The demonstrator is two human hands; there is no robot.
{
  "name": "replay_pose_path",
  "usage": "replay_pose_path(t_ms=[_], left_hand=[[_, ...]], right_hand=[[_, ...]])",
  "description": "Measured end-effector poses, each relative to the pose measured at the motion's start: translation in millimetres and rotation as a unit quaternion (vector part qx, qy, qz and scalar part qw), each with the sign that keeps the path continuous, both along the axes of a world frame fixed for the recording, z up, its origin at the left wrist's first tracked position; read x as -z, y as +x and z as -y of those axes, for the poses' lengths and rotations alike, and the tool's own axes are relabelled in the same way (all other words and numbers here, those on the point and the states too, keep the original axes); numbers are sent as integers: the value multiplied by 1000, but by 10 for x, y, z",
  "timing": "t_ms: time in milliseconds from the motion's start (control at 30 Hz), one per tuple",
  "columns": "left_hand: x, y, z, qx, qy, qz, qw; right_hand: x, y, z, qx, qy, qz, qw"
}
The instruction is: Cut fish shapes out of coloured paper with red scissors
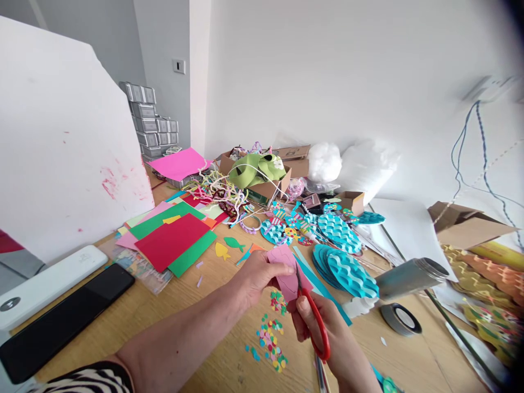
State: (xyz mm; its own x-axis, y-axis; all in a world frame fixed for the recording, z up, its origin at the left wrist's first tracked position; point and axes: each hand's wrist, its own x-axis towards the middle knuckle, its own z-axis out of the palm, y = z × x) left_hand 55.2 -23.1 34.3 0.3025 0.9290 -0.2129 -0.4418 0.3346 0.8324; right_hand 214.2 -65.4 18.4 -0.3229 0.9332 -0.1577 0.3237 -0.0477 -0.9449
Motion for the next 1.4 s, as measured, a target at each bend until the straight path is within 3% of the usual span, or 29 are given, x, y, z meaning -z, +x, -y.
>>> replay_pose_path(t_ms=[433,700,1400], left_hand=[[-21,4,10,6,-2,21,1000],[-15,-1,3,4,0,12,1000],[-32,8,20,-10,-9,15,1000]], right_hand=[[-56,-36,33,6,10,-23,1000],[-5,-19,-1,-8,12,-34,999],[-128,-55,41,-3,-6,-9,1000]])
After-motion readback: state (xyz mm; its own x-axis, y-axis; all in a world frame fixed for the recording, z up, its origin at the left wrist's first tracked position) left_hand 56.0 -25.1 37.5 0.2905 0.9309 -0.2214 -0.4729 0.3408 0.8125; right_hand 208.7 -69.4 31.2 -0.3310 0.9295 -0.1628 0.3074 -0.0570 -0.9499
